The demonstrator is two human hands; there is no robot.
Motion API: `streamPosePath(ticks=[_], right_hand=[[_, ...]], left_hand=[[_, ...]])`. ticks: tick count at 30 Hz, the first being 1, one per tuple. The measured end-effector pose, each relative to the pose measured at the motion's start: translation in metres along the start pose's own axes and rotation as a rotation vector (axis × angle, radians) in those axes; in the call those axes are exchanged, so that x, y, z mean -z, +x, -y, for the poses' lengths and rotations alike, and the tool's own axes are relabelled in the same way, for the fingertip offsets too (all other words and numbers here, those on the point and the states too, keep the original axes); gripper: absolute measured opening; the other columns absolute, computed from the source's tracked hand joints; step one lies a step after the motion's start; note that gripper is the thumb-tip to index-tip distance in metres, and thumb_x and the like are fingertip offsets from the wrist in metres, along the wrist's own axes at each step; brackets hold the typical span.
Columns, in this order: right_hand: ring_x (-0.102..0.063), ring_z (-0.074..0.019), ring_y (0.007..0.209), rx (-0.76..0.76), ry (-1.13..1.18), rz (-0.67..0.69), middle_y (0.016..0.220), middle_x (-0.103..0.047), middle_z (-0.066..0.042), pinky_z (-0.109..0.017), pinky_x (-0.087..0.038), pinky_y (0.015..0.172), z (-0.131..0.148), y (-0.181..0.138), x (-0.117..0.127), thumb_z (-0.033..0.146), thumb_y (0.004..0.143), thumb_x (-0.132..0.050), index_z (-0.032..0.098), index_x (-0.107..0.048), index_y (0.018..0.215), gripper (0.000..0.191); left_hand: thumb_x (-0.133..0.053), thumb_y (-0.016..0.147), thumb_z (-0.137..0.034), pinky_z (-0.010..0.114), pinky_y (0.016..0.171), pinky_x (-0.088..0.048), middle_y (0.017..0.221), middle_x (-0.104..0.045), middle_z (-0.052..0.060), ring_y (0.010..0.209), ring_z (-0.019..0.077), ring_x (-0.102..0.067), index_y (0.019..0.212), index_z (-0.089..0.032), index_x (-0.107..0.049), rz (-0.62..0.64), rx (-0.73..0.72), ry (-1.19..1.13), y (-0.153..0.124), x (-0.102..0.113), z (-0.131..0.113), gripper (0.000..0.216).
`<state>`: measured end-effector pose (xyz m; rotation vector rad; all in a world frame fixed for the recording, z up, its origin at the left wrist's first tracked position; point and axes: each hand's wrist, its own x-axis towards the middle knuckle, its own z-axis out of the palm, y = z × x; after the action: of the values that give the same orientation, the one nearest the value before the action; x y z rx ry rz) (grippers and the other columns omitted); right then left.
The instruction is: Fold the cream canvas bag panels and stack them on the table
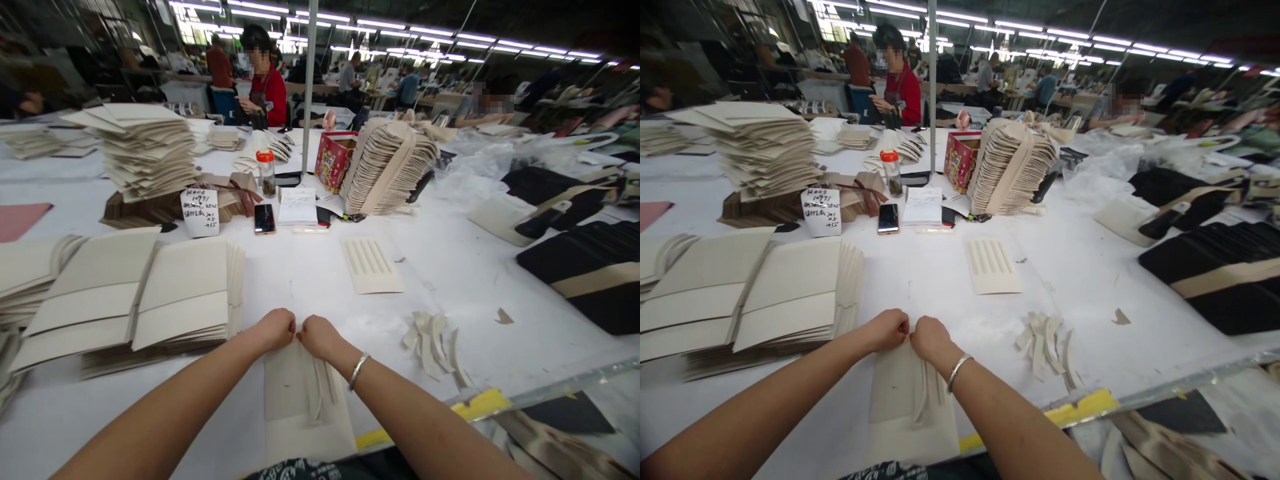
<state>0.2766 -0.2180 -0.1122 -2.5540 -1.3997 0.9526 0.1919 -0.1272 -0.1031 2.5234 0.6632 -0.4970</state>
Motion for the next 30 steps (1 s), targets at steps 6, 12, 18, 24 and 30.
streamPosePath(ticks=[6,12,18,24,30], right_hand=[[-0.06,-0.0253,0.082,-0.018,-0.018,0.004,0.086,-0.064,-0.016,-0.029,-0.042,0.064,0.003,0.0,0.0,0.026,0.074,-0.046,0.01,-0.063,0.082,0.024],[-0.059,-0.0249,0.083,-0.01,-0.049,-0.046,0.087,-0.064,-0.016,-0.03,-0.042,0.066,0.003,-0.004,-0.01,0.026,0.077,-0.043,0.01,-0.062,0.086,0.026],[-0.059,-0.0222,0.079,0.082,-0.092,-0.119,0.084,-0.064,-0.014,-0.028,-0.04,0.065,0.001,-0.015,-0.013,0.024,0.078,-0.04,0.01,-0.06,0.084,0.025],[-0.057,-0.0167,0.076,0.249,-0.097,-0.147,0.083,-0.063,-0.004,-0.024,-0.036,0.062,0.004,-0.023,-0.008,0.026,0.07,-0.05,0.019,-0.055,0.092,0.024],[-0.055,-0.0176,0.08,0.276,-0.23,-0.044,0.088,-0.063,-0.007,-0.024,-0.035,0.061,0.022,-0.004,-0.002,0.026,0.072,-0.048,0.017,-0.058,0.089,0.022]], left_hand=[[-0.05,0.059,-0.01,0.024,0.06,-0.041,0.072,-0.063,0.005,0.069,0.0184,-0.056,0.067,-0.015,-0.062,0.025,-0.056,0.019,0.003,0.0,-0.002,0.016],[-0.048,0.066,-0.011,0.026,0.075,-0.041,0.093,-0.057,0.005,0.085,0.0174,-0.053,0.088,-0.017,-0.057,-0.049,-0.124,0.004,-0.026,-0.009,0.001,0.024],[-0.062,0.065,-0.03,0.037,0.097,-0.028,0.129,-0.037,0.009,0.118,0.0252,-0.031,0.115,-0.017,-0.044,-0.108,-0.071,0.075,-0.08,-0.045,0.008,0.055],[-0.066,0.061,-0.039,0.043,0.089,-0.035,0.133,-0.032,0.009,0.117,0.0287,-0.032,0.12,-0.017,-0.04,-0.106,-0.129,0.218,-0.085,-0.045,0.004,0.067],[-0.067,0.06,-0.043,0.042,0.083,-0.038,0.13,-0.037,0.01,0.111,0.0277,-0.038,0.112,-0.015,-0.046,-0.139,-0.16,0.271,-0.086,-0.042,0.002,0.063]])
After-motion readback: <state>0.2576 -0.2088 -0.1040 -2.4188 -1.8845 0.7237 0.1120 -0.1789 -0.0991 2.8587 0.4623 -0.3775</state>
